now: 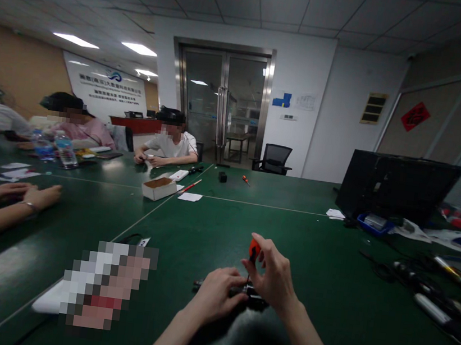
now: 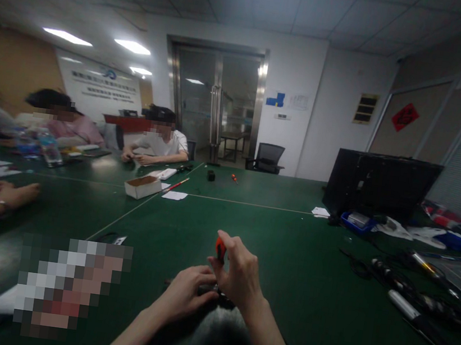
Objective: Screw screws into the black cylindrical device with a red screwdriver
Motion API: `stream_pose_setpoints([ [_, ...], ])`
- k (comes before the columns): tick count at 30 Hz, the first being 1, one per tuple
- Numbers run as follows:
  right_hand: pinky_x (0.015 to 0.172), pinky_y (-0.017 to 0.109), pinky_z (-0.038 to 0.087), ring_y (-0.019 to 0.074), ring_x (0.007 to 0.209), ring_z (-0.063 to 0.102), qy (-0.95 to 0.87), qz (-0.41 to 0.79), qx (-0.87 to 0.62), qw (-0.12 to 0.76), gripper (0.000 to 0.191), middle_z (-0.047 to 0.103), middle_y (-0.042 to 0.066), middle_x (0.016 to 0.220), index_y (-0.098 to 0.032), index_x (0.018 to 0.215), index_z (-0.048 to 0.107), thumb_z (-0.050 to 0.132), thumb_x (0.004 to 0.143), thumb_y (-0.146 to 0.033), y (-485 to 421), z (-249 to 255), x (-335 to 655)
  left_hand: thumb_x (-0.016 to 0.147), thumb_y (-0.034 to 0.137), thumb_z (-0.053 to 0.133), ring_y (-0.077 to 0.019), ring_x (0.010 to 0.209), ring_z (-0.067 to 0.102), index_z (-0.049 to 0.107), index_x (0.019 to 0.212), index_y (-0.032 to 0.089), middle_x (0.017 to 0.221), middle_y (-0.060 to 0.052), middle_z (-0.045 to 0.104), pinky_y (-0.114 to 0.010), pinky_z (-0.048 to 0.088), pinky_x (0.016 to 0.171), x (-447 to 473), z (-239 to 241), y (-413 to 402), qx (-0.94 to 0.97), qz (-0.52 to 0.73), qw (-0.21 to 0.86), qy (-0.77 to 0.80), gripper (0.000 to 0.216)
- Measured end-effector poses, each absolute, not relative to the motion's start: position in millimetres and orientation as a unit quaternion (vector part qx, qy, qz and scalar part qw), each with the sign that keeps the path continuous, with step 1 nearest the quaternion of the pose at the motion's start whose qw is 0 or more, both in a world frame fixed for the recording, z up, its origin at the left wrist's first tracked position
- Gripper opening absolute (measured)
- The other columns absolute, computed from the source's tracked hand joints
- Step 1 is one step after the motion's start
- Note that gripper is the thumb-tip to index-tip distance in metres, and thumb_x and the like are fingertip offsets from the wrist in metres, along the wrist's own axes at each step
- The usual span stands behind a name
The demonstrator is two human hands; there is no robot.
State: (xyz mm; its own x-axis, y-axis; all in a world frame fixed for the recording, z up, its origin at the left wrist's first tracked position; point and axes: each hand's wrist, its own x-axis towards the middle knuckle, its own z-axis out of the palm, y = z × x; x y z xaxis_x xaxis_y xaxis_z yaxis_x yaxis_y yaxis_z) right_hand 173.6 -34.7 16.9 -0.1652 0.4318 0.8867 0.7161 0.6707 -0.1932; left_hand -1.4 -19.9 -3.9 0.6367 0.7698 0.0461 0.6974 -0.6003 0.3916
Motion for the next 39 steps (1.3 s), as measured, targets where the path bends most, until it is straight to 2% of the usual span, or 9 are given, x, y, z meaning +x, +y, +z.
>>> stream_pose_setpoints([
  [5, 0.059, 0.025, 0.052, 0.0138, 0.058, 0.058, -0.753, -0.124, -0.380, 0.522, 0.053, 0.066, 0.002, 0.084, -0.017, 0.147, 0.040, 0.048, 0.094, -0.016, -37.2, 19.4, 172.6, 0.095, 0.033, 0.062, -0.0257, 0.105, 0.065, 0.076, 0.107, 0.027, 0.111, -0.005, 0.071, -0.032, 0.047, 0.092, -1.3, -0.9, -21.0, 0.890, 0.100, 0.169, 0.412, 0.019],
  [12, 0.055, 0.023, 0.049, 0.0140, 0.061, 0.059, -0.750, -0.146, -0.373, 0.527, 0.051, 0.064, 0.000, 0.084, -0.020, 0.144, 0.043, 0.058, 0.096, -0.026, -32.2, 14.3, 173.8, 0.094, 0.035, 0.061, -0.0261, 0.106, 0.065, 0.076, 0.108, 0.027, 0.113, -0.005, 0.072, -0.033, 0.048, 0.093, -1.5, -3.5, -20.7, 0.890, 0.102, 0.160, 0.415, 0.021],
  [15, 0.055, 0.024, 0.048, 0.0142, 0.061, 0.059, -0.755, -0.146, -0.370, 0.521, 0.047, 0.064, 0.001, 0.084, -0.019, 0.143, 0.044, 0.056, 0.098, -0.028, -34.3, 16.8, 173.5, 0.094, 0.035, 0.061, -0.0256, 0.107, 0.065, 0.076, 0.108, 0.028, 0.114, -0.005, 0.072, -0.033, 0.047, 0.095, -1.5, -4.7, -19.9, 0.890, 0.104, 0.163, 0.412, 0.021],
  [20, 0.059, 0.024, 0.051, 0.0134, 0.059, 0.058, -0.754, -0.128, -0.383, 0.519, 0.053, 0.067, 0.004, 0.089, -0.017, 0.147, 0.040, 0.046, 0.095, -0.016, -37.1, 19.5, 171.4, 0.095, 0.032, 0.062, -0.0251, 0.104, 0.065, 0.076, 0.103, 0.026, 0.110, -0.005, 0.071, -0.032, 0.048, 0.091, -1.0, -4.0, -19.5, 0.891, 0.102, 0.167, 0.411, 0.017],
  [28, 0.054, 0.024, 0.048, 0.0147, 0.061, 0.060, -0.751, -0.149, -0.373, 0.525, 0.053, 0.065, 0.000, 0.084, -0.021, 0.144, 0.042, 0.061, 0.095, -0.025, -32.2, 13.9, 173.4, 0.094, 0.036, 0.062, -0.0261, 0.105, 0.065, 0.076, 0.107, 0.027, 0.112, -0.005, 0.071, -0.033, 0.048, 0.094, -2.0, -7.6, -17.5, 0.891, 0.103, 0.162, 0.412, 0.021],
  [31, 0.056, 0.024, 0.050, 0.0147, 0.061, 0.060, -0.753, -0.144, -0.379, 0.518, 0.048, 0.065, 0.002, 0.086, -0.020, 0.143, 0.042, 0.055, 0.097, -0.025, -34.8, 16.1, 172.5, 0.094, 0.034, 0.062, -0.0262, 0.105, 0.065, 0.077, 0.106, 0.027, 0.112, -0.005, 0.071, -0.033, 0.047, 0.094, -1.9, -6.1, -18.5, 0.890, 0.105, 0.167, 0.410, 0.020],
  [34, 0.058, 0.024, 0.051, 0.0139, 0.058, 0.058, -0.751, -0.135, -0.383, 0.520, 0.047, 0.064, 0.002, 0.085, -0.017, 0.143, 0.041, 0.047, 0.096, -0.018, -37.0, 18.1, 171.1, 0.094, 0.033, 0.063, -0.0259, 0.105, 0.065, 0.076, 0.105, 0.027, 0.111, -0.005, 0.071, -0.032, 0.047, 0.092, -1.2, -2.9, -20.3, 0.889, 0.106, 0.171, 0.411, 0.018],
  [39, 0.056, 0.023, 0.050, 0.0134, 0.058, 0.058, -0.747, -0.136, -0.385, 0.525, 0.045, 0.063, 0.001, 0.083, -0.018, 0.142, 0.042, 0.047, 0.098, -0.019, -35.0, 16.9, 171.7, 0.094, 0.033, 0.064, -0.0258, 0.103, 0.066, 0.077, 0.104, 0.027, 0.110, -0.005, 0.071, -0.032, 0.048, 0.090, -0.5, -1.6, -20.5, 0.887, 0.100, 0.170, 0.418, 0.018],
])
